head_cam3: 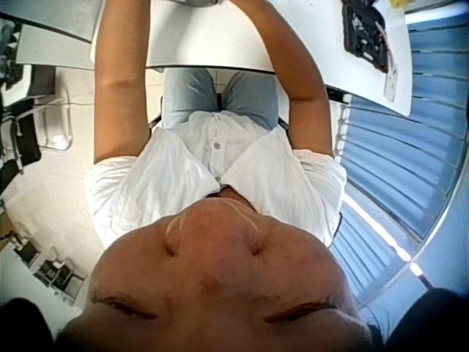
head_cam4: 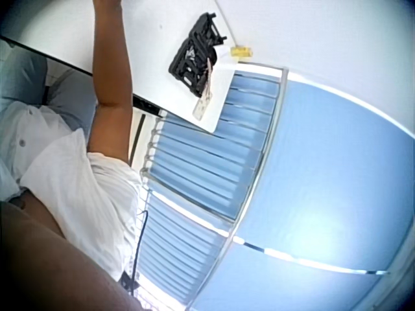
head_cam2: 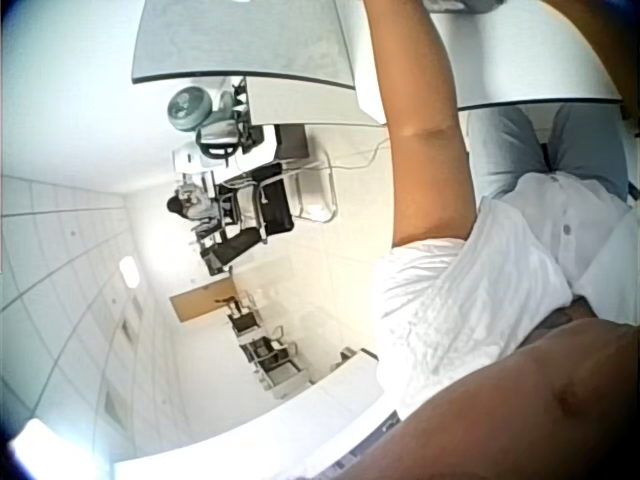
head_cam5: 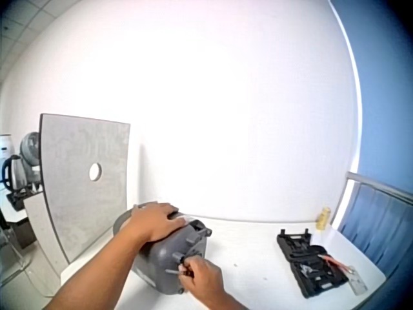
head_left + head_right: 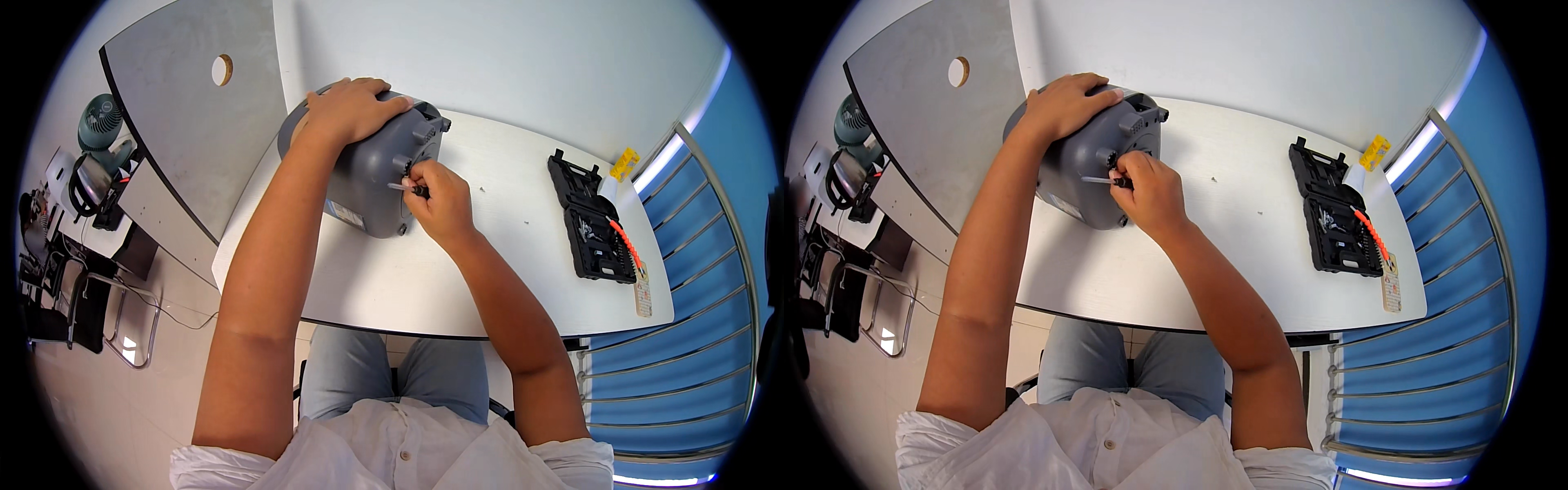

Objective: The person removes a cardboard strip from a gray appliance, then uses a screwdriver to remove screws from the bottom cover. The cover is detached, exposing internal wiring and components.

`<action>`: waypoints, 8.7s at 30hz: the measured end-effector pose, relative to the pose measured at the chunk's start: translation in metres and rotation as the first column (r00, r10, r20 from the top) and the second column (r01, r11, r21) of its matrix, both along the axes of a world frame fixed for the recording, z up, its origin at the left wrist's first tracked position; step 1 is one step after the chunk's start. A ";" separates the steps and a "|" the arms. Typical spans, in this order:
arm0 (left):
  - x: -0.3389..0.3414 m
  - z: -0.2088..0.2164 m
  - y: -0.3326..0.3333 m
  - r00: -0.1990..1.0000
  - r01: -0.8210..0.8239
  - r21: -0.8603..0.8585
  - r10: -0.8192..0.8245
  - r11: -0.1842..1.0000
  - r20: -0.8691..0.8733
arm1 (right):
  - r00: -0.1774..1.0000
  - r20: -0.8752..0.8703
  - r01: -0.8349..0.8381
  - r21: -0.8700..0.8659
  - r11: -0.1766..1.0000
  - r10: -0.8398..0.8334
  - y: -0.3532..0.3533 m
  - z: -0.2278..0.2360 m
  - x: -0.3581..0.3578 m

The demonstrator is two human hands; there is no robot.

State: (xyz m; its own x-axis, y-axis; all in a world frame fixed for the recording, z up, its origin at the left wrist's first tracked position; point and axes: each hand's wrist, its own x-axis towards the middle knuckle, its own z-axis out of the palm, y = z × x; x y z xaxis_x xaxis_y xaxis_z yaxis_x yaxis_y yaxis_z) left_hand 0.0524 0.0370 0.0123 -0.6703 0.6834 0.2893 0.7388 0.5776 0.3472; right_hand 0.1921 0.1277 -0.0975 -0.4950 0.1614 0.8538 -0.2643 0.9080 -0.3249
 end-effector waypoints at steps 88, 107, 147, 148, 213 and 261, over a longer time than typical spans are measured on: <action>-0.014 -0.014 -0.002 0.997 0.074 0.079 -0.072 0.994 -0.027 | 0.557 0.610 0.224 -0.764 0.605 0.564 0.024 0.073 0.072; -0.008 -0.012 -0.003 0.999 0.026 0.065 -0.025 0.998 -0.019 | 0.718 0.678 0.073 -0.297 0.952 0.157 0.016 0.062 0.078; -0.007 -0.011 0.007 0.999 0.031 0.033 -0.030 0.999 -0.039 | 0.919 0.225 0.212 0.409 0.888 -0.323 0.012 0.038 0.079; -0.007 -0.011 0.007 0.999 0.026 0.029 -0.025 0.999 -0.044 | 0.922 0.229 0.214 0.373 0.903 -0.313 0.012 0.033 0.079; 0.009 0.006 0.030 0.993 -0.114 -0.126 0.115 0.985 -0.005 | 0.941 0.325 0.079 -0.485 0.871 0.095 0.012 0.022 0.024; -0.060 -0.012 -0.009 0.830 0.472 0.217 -0.513 0.855 0.217 | 0.754 0.502 0.551 -0.134 0.823 -0.423 0.133 -0.020 0.089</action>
State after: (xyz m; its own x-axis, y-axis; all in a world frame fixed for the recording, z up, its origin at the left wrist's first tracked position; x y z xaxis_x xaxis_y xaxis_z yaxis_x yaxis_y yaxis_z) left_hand -0.0081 0.0283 0.0002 -0.3201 0.9056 0.2781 0.7826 0.0874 0.6164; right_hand 0.2808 0.2607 -0.1179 -0.5889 0.6652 0.4591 0.4172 0.7367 -0.5322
